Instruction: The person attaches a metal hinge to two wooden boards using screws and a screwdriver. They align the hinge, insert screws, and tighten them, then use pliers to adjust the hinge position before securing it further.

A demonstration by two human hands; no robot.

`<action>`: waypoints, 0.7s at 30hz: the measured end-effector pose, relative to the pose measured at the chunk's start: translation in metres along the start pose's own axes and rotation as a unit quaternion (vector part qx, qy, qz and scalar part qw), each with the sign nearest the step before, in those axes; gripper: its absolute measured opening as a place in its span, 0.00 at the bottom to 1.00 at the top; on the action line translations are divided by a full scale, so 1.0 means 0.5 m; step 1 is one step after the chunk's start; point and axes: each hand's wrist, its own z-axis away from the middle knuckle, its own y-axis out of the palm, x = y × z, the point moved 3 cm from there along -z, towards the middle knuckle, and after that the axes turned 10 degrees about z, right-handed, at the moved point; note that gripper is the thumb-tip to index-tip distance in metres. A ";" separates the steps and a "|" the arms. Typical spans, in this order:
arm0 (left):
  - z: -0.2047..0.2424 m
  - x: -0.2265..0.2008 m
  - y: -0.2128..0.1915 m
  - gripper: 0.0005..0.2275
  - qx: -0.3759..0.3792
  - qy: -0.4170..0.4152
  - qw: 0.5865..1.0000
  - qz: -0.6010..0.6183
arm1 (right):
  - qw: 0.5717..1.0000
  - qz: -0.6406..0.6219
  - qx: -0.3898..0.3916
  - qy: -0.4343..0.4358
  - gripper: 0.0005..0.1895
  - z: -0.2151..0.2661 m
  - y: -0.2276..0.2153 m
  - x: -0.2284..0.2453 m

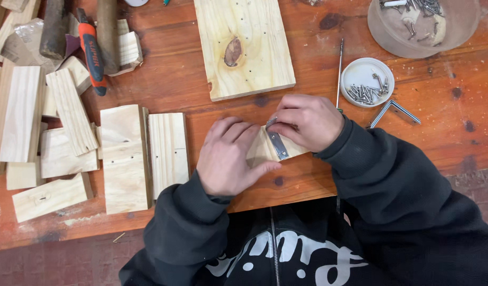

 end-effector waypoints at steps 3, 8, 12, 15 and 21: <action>0.000 -0.001 0.011 0.33 -0.007 -0.007 1.000 -0.017 | 1.000 0.005 -0.013 0.005 0.07 0.003 0.006 -0.002; 0.009 0.005 0.034 0.34 -0.023 -0.010 0.999 -0.045 | 0.999 0.018 -0.050 -0.006 0.08 0.006 0.015 -0.006; 0.011 -0.001 0.028 0.35 -0.009 -0.013 0.999 -0.036 | 0.998 0.029 -0.058 -0.017 0.07 0.012 0.026 -0.020; 0.011 -0.001 0.027 0.38 -0.005 -0.017 0.999 -0.028 | 0.998 0.023 -0.058 -0.017 0.07 0.015 0.030 -0.023; 0.015 0.008 0.034 0.36 0.002 -0.023 0.999 -0.024 | 0.999 0.015 -0.049 -0.014 0.07 0.013 0.024 -0.016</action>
